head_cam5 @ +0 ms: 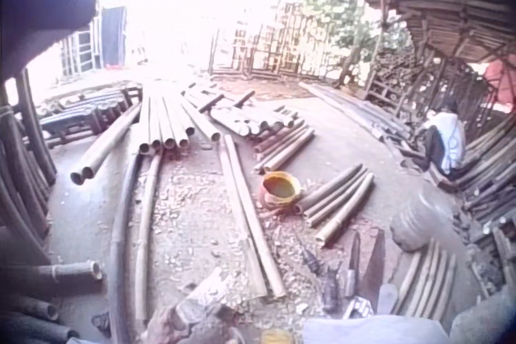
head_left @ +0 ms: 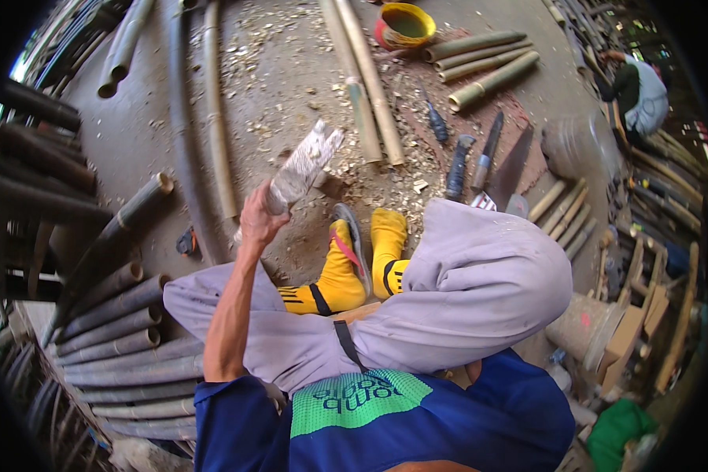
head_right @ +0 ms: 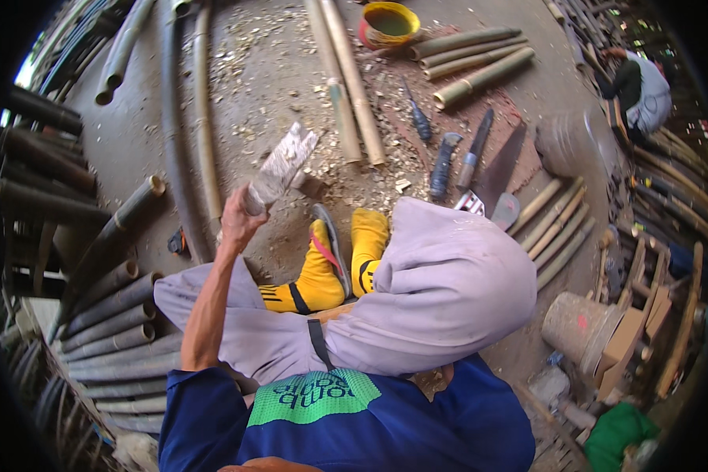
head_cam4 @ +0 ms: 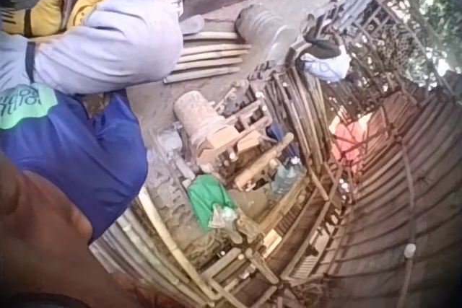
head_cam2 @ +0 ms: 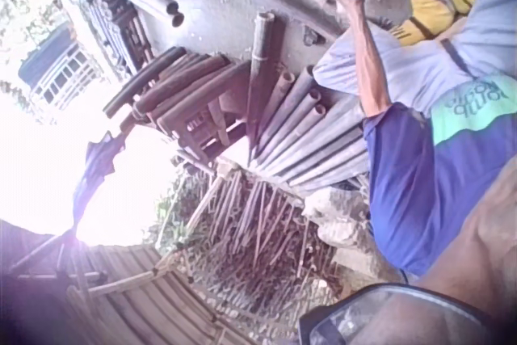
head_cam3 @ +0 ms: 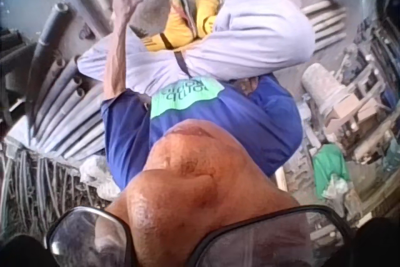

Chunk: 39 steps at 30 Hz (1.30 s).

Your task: The person sits on the floor and uses a knife to shave the outer layer off a long bamboo pole. They rotate the pole and pull the knife along its length to remove the skin, then place the finished pole aside and pick up a new one to repeat the process.

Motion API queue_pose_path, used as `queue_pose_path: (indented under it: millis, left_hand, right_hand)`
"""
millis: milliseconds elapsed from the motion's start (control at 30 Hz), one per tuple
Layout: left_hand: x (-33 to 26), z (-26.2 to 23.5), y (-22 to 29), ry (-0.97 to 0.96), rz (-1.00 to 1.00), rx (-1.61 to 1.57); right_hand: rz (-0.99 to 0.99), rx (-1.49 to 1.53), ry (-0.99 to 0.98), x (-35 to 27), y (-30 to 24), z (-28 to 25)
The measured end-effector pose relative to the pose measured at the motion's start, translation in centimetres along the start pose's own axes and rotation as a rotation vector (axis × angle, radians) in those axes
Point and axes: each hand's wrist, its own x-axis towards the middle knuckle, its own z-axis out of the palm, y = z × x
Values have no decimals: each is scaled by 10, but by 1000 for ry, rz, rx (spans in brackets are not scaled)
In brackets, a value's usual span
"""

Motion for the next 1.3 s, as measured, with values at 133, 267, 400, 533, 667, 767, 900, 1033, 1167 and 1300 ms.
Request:
queue_pose_path:
  millis: [133,267,400,533,667,767,900,1033,1167,1300]
  left_hand:
    - [-13,39,-9,-71,-28,13]
    - [-3,11,-24,196,-115,181]
    - [-5,-15,-81,227,-532,258]
    - [-1,-25,-81,117,-673,74]
    - [-12,-26,-51,-5,-684,-651]
    - [-35,-15,4,-19,-750,-1301]
    - [-68,3,54,-166,-790,-1441]
    - [-92,28,92,-354,-786,-1387]
    - [-107,41,123,-619,-765,-1324]
    - [-119,52,136,-693,-793,-1213]
  right_hand:
    - [35,3,17,-3,5,7]
    - [74,12,37,-1,8,10]
    - [30,56,21,25,-5,15]
    - [27,101,-17,55,-17,9]
    - [-85,-8,-16,58,-10,18]
    - [-77,32,-47,47,-10,24]
    - [-5,222,-184,29,-29,27]
    - [237,608,-554,12,-68,36]
    - [341,855,-955,1,-124,43]
    - [295,1034,-1386,-6,-176,37]
